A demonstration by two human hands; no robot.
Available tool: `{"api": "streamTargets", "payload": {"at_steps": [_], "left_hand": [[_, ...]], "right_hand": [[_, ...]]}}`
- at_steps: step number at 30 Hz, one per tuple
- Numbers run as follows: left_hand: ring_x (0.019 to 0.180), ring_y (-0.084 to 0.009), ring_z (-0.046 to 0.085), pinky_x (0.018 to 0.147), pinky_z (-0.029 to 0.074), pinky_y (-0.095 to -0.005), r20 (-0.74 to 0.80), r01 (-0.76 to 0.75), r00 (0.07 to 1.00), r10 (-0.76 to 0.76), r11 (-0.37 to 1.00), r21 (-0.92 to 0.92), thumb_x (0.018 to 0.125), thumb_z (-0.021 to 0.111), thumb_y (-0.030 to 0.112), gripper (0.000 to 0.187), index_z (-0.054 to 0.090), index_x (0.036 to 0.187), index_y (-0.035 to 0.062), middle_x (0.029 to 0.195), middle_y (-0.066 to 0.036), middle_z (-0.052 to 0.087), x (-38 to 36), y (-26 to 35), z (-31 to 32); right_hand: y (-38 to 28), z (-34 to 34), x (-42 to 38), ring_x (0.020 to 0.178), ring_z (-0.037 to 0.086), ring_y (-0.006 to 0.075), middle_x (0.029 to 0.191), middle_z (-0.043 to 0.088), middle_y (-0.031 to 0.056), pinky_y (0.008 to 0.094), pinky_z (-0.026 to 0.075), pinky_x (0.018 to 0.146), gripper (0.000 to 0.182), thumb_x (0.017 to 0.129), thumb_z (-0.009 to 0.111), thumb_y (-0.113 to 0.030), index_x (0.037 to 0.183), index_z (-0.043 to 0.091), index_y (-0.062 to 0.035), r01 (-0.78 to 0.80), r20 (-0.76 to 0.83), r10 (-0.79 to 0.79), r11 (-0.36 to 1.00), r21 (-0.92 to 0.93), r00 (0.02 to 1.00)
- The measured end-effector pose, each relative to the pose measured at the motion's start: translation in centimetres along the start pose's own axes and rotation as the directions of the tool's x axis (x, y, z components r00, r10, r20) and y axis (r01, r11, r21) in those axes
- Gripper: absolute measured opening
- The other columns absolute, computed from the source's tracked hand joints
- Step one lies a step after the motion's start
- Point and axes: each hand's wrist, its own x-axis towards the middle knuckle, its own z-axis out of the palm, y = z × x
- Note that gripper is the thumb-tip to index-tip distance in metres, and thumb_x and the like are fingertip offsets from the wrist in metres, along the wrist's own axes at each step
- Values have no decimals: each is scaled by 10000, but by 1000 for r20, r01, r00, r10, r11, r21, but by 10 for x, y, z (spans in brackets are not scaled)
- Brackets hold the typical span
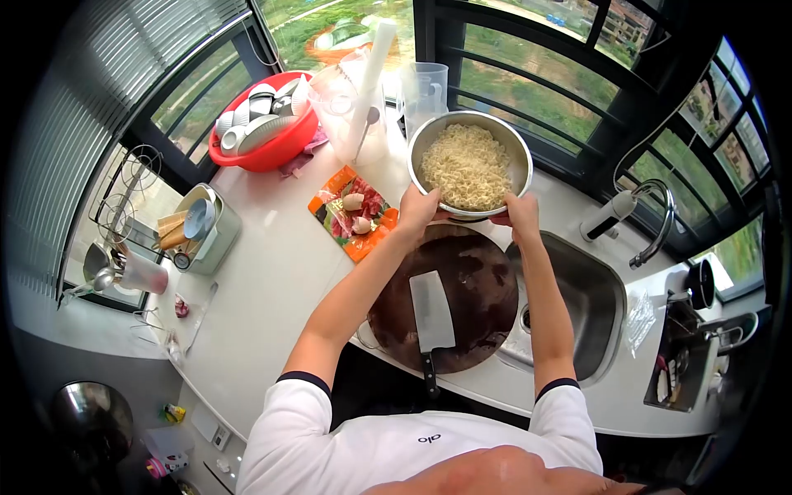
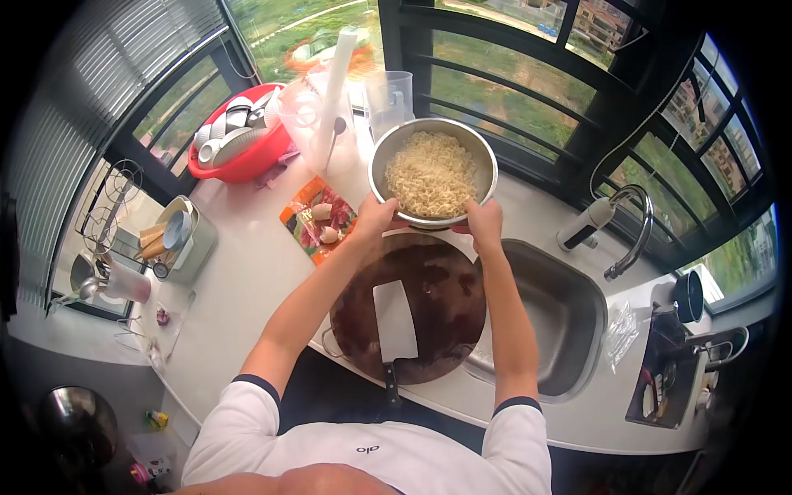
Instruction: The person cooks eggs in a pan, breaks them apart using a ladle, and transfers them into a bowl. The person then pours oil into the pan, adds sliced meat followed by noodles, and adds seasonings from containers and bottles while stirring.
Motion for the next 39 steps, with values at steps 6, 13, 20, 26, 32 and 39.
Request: {"api": "streamTargets", "payload": {"at_steps": [6, 13, 20, 26, 32, 39], "left_hand": [[910, -288, 662, 702, 622, -400, -60, -117, 992, 109, 981, -156, 803, 449, -43, 425, 352, 1217, -42, 1134, -187, 559, -38, -20, 10], [902, -253, 662, 694, 610, -380, -144, -49, 990, 15, 970, -239, 840, 503, 23, 516, 288, 1309, 39, 1210, -175, 515, -117, -34, -26], [1186, -222, 537, 987, 448, -431, -78, -108, 994, 77, 794, -598, 938, 489, 334, 526, 387, 1370, 52, 1308, -97, 534, -284, -47, -160], [1115, -237, 581, 953, 481, -457, -632, -541, 761, 147, 681, -493, 829, 504, 176, 531, 417, 1327, 14, 1253, -118, 564, -541, -89, -243], [1089, -269, 591, 898, 519, -471, -863, -595, 490, -124, 676, -435, 815, 484, 158, 512, 437, 1300, 2, 1227, -135, 566, -827, -110, -276], [1062, -312, 599, 878, 530, -471, -978, -745, 58, -199, 643, -175, 816, 473, 198, 517, 443, 1278, -32, 1214, -177, 569, -1064, -162, -296]], "right_hand": [[2, -11, -32, 633, 669, 252, 872, 637, 176, 344, 596, 487, 333, 739, 464, -13, 1041, 546, 99, 24, 18, -24, 1000, 20, 1000], [6, 11, -84, 622, 653, 206, 833, 628, 131, 329, 583, 465, 295, 735, 489, -16, 1006, 560, 76, 27, 65, -19, 993, -115, 998], [4, 123, -195, 531, 618, 167, 751, 634, 110, 282, 531, 411, 295, 730, 475, -37, 984, 572, 76, 49, 572, 25, 992, -114, 820], [55, 265, -397, 543, 614, 176, 804, 636, 136, 269, 530, 389, 375, 744, 495, -58, 1069, 553, 119, 147, 880, 92, 973, -180, 466], [101, 367, -662, 537, 630, 211, 823, 632, 169, 260, 523, 393, 374, 801, 466, -68, 1120, 516, 121, 254, 942, 336, 911, -324, -3], [169, 419, -903, 631, 659, 197, 909, 643, 163, 278, 535, 494, 546, 960, 494, -332, 1360, 370, 17, 269, 791, 397, 915, -301, -465]]}}
